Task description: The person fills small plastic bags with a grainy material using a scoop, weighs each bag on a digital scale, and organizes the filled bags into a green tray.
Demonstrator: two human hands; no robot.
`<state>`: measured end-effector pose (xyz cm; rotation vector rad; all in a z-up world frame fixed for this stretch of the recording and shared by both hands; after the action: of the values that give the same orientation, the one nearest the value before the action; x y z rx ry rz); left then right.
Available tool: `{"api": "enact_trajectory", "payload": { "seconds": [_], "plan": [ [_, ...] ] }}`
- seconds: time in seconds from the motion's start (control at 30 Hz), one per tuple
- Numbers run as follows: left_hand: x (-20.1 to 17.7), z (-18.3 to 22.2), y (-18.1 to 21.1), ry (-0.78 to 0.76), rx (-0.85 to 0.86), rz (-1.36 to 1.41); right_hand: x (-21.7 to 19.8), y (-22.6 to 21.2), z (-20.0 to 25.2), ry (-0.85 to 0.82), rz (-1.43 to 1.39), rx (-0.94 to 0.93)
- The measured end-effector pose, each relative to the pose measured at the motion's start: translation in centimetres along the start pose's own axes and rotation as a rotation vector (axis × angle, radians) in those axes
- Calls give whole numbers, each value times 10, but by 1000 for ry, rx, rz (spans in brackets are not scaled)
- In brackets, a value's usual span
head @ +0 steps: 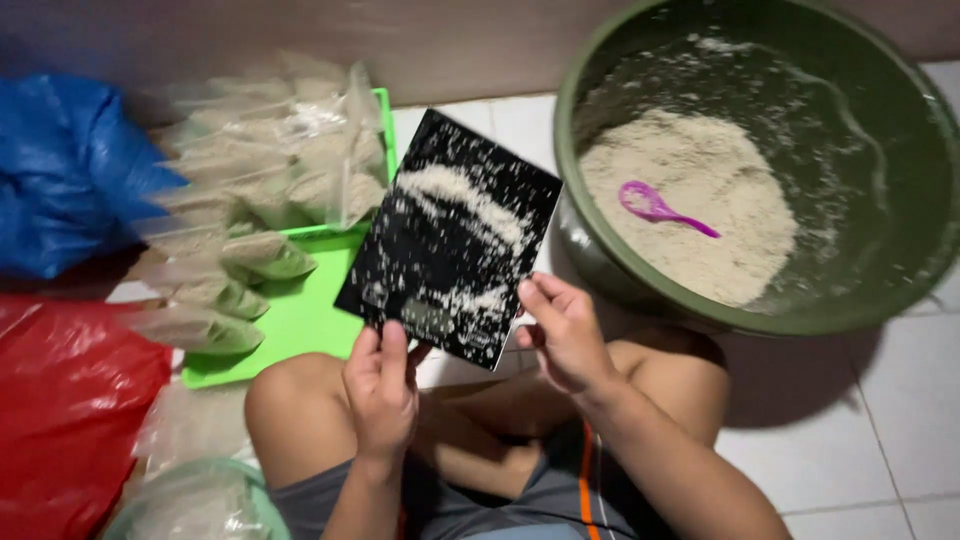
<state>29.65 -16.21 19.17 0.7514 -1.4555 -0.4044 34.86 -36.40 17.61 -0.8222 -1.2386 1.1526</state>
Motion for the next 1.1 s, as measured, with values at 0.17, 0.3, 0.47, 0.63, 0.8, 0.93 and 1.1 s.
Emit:
{"api": "enact_trajectory", "payload": {
  "seconds": [0.17, 0.3, 0.47, 0.63, 0.8, 0.93, 1.1],
  "plan": [
    [91, -64, -31, -53, 50, -278, -72, -83, -5, 315, 42, -148],
    [179, -112, -85, -72, 39, -255, -183, -102, -53, 360, 294, -211],
    [198, -176, -188, -76, 44, -627, -229, -163, -37, 486, 1462, -497],
    [196, -185, -242, -97, -126, -688, -191, -143, -46, 115, 1721, -344],
    [190, -192, -252, -85, -205, -606, -237, -127, -86, 65, 1883, -125],
    [180, -194, -253, -88, -217, -617, -257, -140, -90, 225, 1945, -20],
    [183, -191, -235, -103, -221, -718, -220, -117, -92, -27, 1833, -300]
  ]
}}
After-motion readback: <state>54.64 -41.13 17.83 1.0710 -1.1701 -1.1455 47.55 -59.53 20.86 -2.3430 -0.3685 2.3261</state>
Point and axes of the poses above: each hand's wrist, its own z-axis away from the middle knuckle, its own x-axis out of the palm, y = z × x, the point moved 9 cm from there along -z, towards the middle knuckle, and after that the axes turned 14 degrees about z, right-handed, at the moved point
